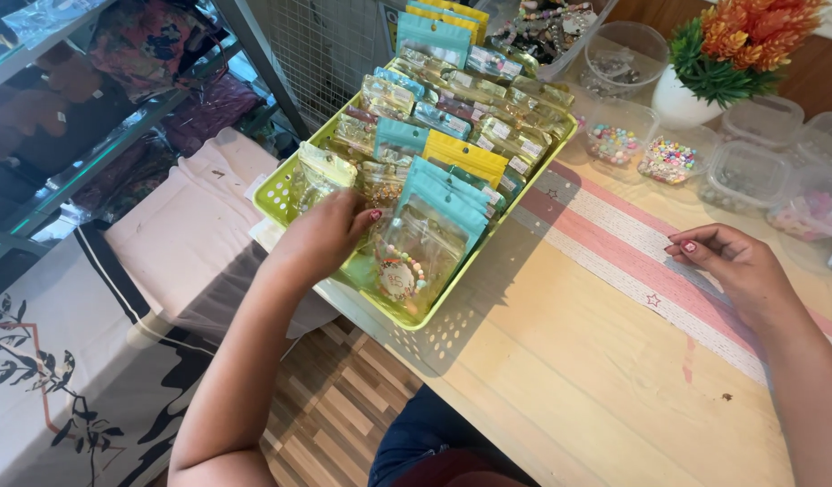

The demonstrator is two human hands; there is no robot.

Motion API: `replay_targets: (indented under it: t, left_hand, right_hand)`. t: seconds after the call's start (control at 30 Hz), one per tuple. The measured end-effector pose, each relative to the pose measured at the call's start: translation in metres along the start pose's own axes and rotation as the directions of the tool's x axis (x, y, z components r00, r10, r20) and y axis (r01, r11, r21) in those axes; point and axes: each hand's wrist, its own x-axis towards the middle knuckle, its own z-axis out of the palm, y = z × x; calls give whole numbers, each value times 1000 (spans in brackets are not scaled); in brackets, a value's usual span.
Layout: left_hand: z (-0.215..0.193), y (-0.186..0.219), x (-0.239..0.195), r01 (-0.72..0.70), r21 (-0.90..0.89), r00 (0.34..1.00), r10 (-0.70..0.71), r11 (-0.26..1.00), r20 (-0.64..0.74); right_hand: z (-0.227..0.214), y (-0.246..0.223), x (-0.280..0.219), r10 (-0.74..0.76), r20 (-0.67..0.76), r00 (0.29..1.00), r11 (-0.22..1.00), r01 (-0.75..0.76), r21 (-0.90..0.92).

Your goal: The person places small decorative items and bracelets into individual plastic bags and gold foil pouches by hand.

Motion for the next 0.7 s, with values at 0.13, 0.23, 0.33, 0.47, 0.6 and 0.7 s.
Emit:
replay_targets:
  t: [0.13, 0.23, 0.33, 0.47, 0.6, 0.7]
  left_hand:
    - [15, -6, 1, -88, 60, 995, 90, 994, -34]
    - [17, -7, 2, -131, 83, 987, 138, 988, -84]
    - [21, -11, 6, -81, 132, 991, 95, 988, -99]
    - [27, -5, 3, -50, 146, 995, 62, 988, -75]
    - [22, 5, -1, -166, -78, 981, 157, 983, -116]
    - [20, 1, -3, -273, -116, 959, 261, 955, -106]
  right_hand:
    - [0, 1, 1, 7, -4, 1000, 1000, -7, -17]
    - [0, 0, -1, -1, 13, 1000, 1000, 1, 30]
    - [3, -5, -2, 7, -2, 1000, 1000, -7, -20]
    - [3, -3, -2, 5, 9, 1000, 1000, -5, 20]
    - [4, -4, -2, 14, -1, 1000, 1000, -14, -7]
    - [7, -11, -5, 12, -3, 1000, 1000, -12, -21]
